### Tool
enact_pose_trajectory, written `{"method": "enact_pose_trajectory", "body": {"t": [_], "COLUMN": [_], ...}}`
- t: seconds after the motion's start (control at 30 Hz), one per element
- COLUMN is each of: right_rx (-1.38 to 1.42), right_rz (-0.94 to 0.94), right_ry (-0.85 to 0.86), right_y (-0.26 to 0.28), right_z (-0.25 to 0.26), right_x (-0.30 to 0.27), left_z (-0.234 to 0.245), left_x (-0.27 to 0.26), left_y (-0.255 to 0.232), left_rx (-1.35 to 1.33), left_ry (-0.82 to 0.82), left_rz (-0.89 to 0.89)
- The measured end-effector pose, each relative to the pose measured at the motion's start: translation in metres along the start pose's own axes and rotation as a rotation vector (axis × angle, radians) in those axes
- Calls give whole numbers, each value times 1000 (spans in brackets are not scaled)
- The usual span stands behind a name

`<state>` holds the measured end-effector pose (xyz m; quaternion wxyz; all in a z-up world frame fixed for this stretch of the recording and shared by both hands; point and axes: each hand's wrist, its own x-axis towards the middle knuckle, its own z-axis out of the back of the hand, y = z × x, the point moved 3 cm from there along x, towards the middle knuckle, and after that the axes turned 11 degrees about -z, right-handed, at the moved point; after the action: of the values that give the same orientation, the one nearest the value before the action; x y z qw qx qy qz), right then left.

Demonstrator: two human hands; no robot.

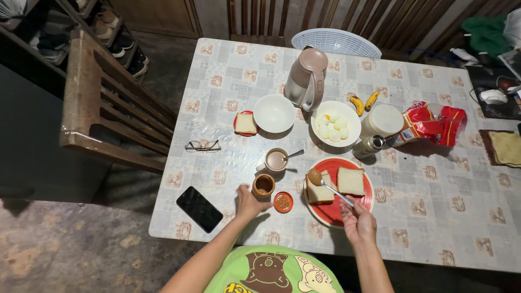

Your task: The person takes slices of bread from a package and places them on a plate. They open a jar of peanut butter and spread it onto the bread slices using a spoon. The person then places bananas on the table and closes the peanut butter jar.

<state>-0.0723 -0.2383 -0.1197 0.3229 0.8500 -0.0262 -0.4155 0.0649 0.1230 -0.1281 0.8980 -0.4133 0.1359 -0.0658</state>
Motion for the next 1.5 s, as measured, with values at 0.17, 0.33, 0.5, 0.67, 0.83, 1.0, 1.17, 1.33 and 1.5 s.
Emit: {"method": "enact_pose_trajectory", "body": {"t": [0.17,0.33,0.5,0.67,0.83,1.0,1.17,1.33,1.5], "right_rx": [-209,-416,-980,-1437,-1669,-1599,-1460,-1317,-1250], "right_rz": [139,236,411,427,323,134,89,70,160], "right_ry": [-149,-140,-38,-51,83,153,198,202,210], "right_y": [9,12,37,55,68,72,84,104,130], "right_z": [16,14,8,-7,-12,4,20,24,3], "right_x": [4,10,5,-4,11,47,70,66,32], "left_z": [-79,-141,-161,-172,-181,-200,-218,-212,-184], "left_x": [-8,1,29,36,39,36,30,24,23], "left_y": [40,-8,-59,-77,-90,-97,-101,-121,-172], "left_rx": [-209,-372,-153,-172,-130,-308,-697,-1468,-1921], "left_ry": [651,748,220,79,-21,-189,-231,-122,89], "left_rz": [325,88,73,169,263,326,255,418,425]}}
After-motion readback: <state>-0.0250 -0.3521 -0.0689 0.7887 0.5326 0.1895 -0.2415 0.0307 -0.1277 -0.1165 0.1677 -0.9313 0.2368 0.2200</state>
